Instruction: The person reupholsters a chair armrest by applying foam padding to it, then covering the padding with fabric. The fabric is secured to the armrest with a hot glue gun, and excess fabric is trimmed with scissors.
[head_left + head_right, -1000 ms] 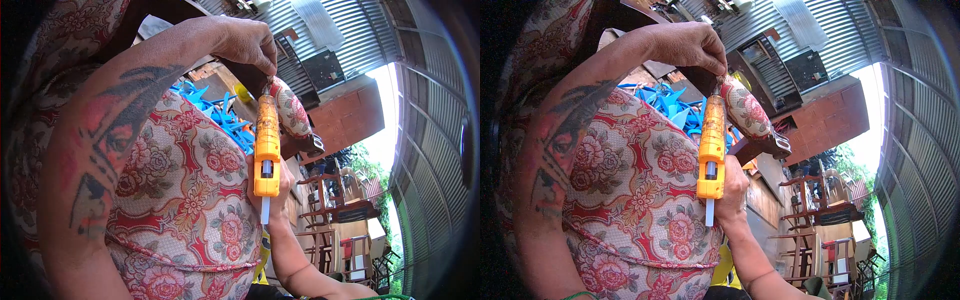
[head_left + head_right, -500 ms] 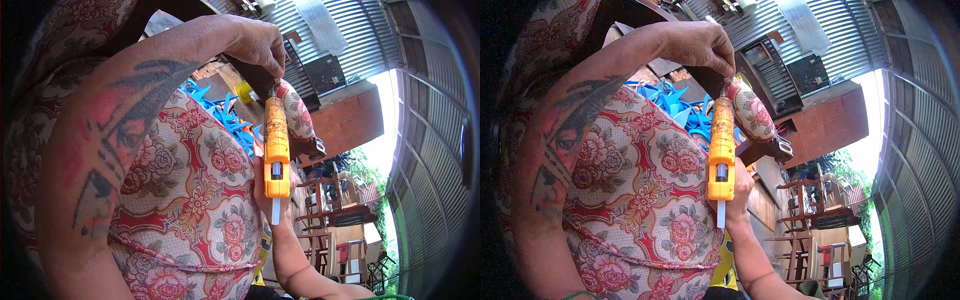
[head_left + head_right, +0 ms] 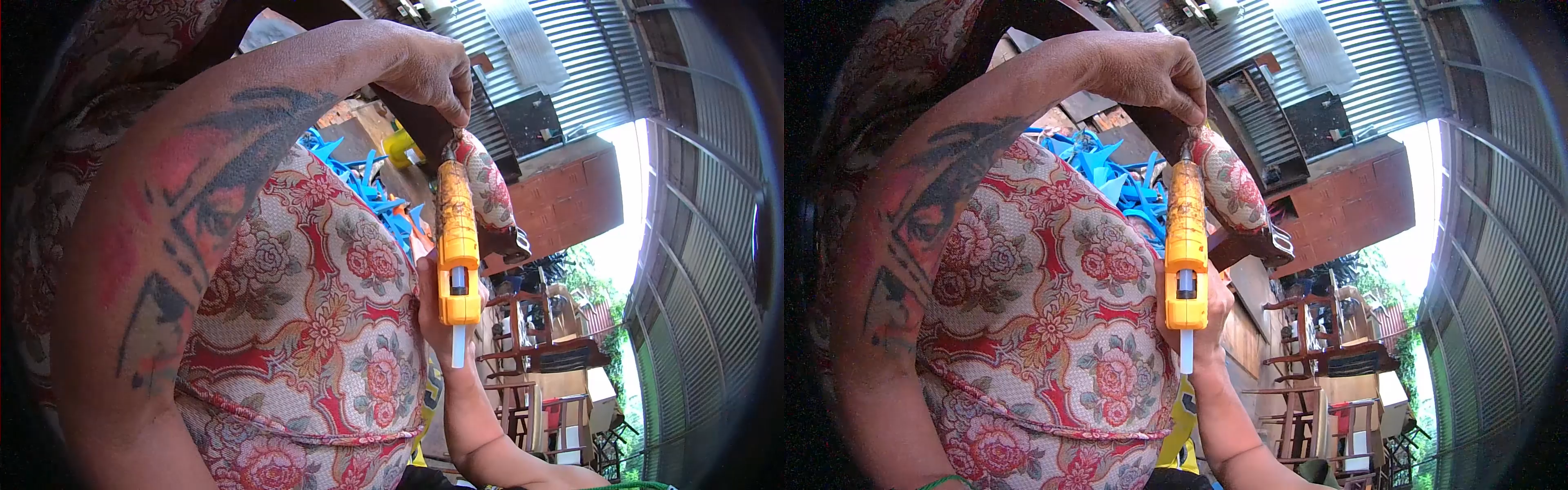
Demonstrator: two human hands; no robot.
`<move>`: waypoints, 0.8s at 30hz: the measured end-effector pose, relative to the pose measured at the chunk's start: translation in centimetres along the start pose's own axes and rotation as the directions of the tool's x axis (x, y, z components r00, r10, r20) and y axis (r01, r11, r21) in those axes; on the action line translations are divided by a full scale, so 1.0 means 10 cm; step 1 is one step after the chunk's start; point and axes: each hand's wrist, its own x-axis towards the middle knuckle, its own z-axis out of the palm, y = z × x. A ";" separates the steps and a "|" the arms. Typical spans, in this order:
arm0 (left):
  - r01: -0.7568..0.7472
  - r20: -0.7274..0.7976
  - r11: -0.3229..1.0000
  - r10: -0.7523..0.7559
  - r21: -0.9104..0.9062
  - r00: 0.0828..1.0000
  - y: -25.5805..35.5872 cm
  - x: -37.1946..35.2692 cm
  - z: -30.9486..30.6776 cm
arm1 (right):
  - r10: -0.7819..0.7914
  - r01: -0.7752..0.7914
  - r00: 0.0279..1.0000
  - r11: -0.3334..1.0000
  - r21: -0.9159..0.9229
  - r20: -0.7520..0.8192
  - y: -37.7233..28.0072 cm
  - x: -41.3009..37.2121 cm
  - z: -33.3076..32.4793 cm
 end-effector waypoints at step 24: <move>-0.012 -0.004 1.000 0.012 -0.002 1.000 -0.03 0.03 0.00 | -0.063 0.064 0.997 0.998 0.019 -0.036 0.04 -0.01 0.00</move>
